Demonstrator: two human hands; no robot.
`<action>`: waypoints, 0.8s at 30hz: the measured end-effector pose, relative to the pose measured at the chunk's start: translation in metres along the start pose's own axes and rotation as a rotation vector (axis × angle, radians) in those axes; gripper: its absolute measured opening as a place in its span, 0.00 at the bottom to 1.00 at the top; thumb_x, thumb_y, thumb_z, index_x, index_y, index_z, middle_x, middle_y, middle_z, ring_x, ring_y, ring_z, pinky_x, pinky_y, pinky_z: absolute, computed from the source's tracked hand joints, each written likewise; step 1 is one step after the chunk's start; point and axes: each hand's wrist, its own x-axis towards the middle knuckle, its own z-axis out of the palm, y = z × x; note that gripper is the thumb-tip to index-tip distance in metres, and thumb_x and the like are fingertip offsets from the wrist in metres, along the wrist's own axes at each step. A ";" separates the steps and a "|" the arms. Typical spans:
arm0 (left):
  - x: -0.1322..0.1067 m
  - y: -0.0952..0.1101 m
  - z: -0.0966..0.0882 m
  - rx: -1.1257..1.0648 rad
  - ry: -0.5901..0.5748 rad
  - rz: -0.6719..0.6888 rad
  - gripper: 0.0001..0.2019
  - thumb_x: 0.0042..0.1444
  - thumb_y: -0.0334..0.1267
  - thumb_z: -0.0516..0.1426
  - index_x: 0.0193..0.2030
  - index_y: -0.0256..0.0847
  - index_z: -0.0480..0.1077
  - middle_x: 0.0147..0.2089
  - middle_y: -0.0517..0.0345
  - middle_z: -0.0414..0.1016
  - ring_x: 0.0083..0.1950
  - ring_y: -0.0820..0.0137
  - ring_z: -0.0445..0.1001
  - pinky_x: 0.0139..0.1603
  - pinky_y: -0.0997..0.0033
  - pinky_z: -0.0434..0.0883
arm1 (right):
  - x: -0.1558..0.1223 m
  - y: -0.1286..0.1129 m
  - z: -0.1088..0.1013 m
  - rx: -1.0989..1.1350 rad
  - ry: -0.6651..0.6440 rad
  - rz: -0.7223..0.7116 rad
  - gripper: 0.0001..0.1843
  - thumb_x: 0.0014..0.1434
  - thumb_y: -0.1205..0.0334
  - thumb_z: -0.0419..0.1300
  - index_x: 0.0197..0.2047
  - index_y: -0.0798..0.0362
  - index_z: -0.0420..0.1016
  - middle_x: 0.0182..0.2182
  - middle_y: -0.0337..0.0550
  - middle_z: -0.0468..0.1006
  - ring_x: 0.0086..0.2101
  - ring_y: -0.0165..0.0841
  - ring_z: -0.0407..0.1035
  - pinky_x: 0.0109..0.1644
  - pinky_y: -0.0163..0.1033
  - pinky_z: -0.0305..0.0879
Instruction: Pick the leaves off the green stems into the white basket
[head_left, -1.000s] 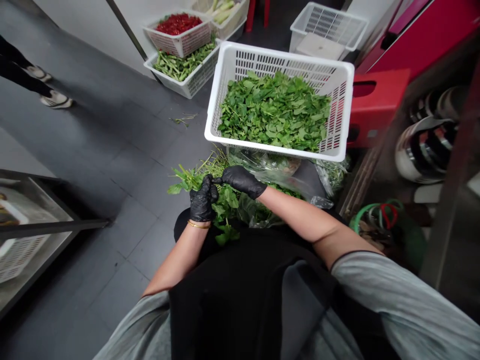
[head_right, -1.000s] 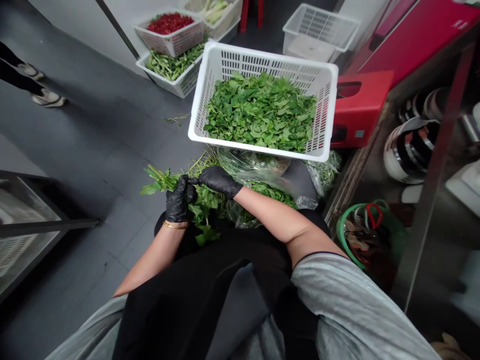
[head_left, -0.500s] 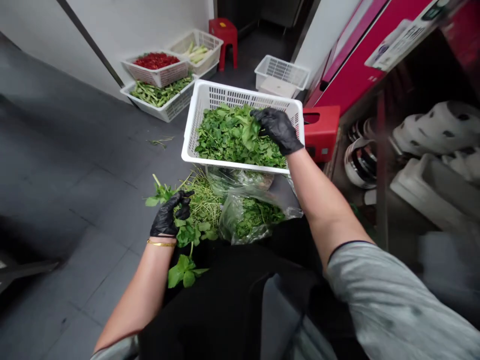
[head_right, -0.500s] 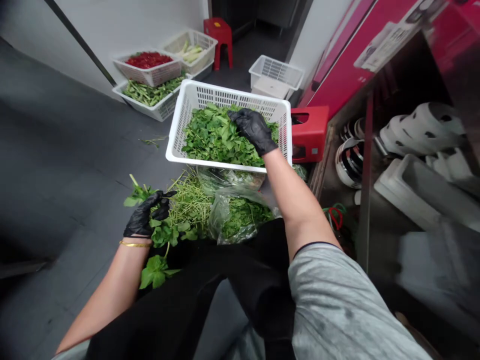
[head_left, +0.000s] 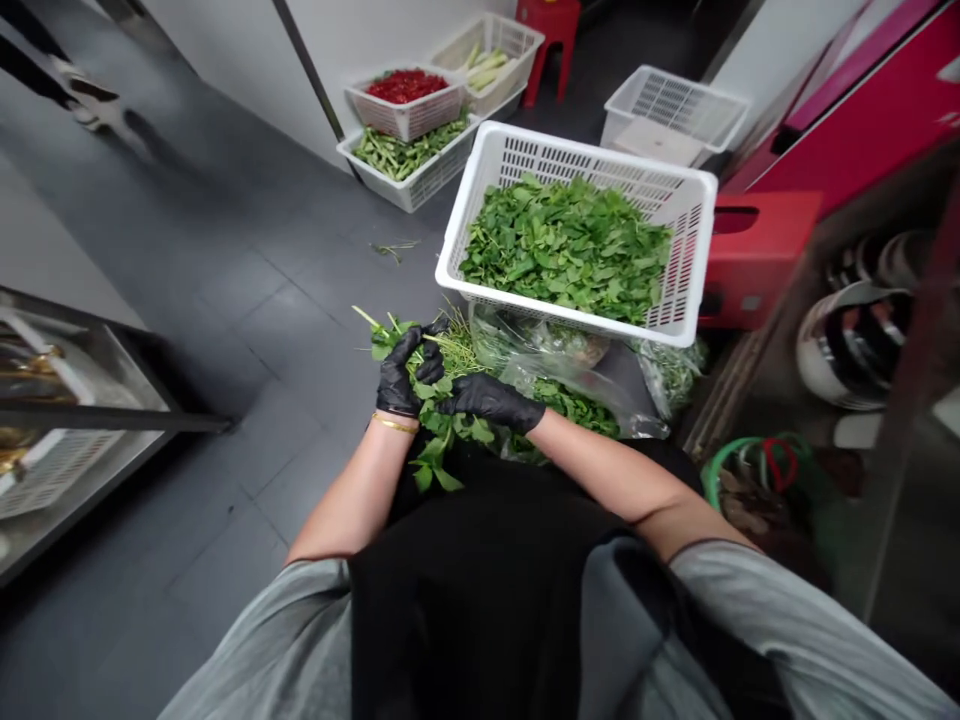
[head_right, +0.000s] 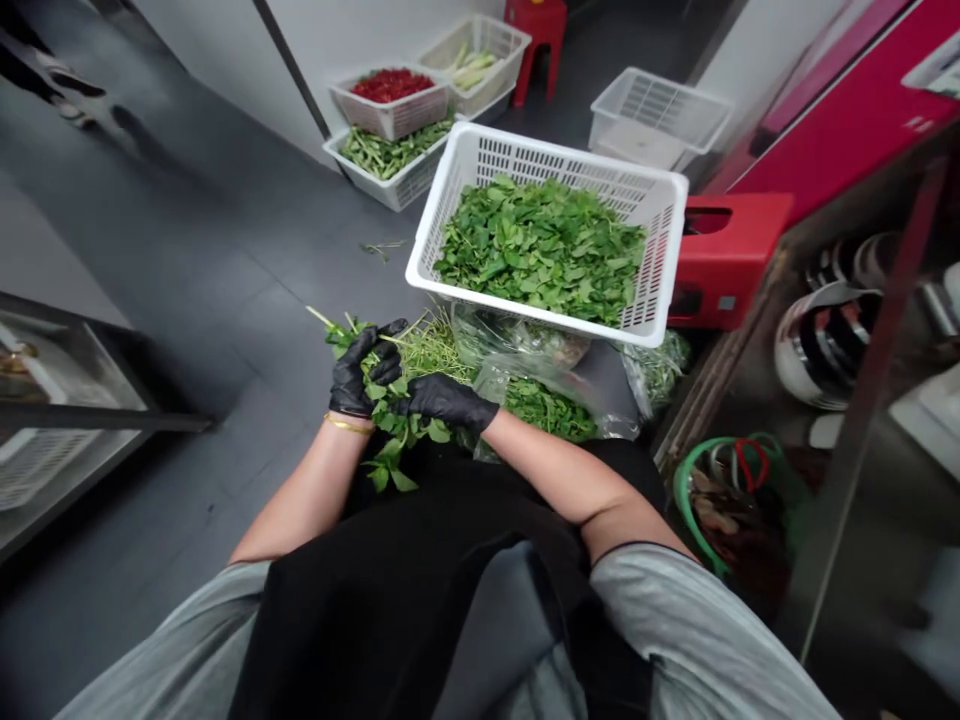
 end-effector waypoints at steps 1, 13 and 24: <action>-0.001 0.001 -0.004 -0.009 0.016 0.001 0.12 0.69 0.39 0.59 0.48 0.31 0.78 0.24 0.61 0.70 0.17 0.80 0.61 0.16 0.80 0.60 | 0.002 0.002 0.002 0.059 0.021 0.029 0.29 0.48 0.36 0.74 0.26 0.54 0.73 0.24 0.35 0.74 0.26 0.30 0.68 0.32 0.37 0.71; 0.013 0.014 -0.039 0.041 0.201 -0.017 0.10 0.67 0.37 0.59 0.48 0.35 0.80 0.34 0.49 0.83 0.31 0.66 0.81 0.30 0.70 0.78 | -0.032 -0.016 -0.033 0.154 0.223 0.088 0.25 0.46 0.41 0.76 0.25 0.55 0.77 0.25 0.41 0.79 0.26 0.30 0.72 0.26 0.33 0.65; 0.010 0.015 -0.039 0.221 -0.019 0.011 0.16 0.63 0.44 0.66 0.31 0.33 0.77 0.15 0.67 0.59 0.12 0.80 0.52 0.11 0.80 0.49 | -0.043 -0.011 -0.057 0.284 0.521 -0.075 0.25 0.57 0.37 0.69 0.41 0.52 0.87 0.41 0.47 0.86 0.42 0.40 0.78 0.38 0.39 0.72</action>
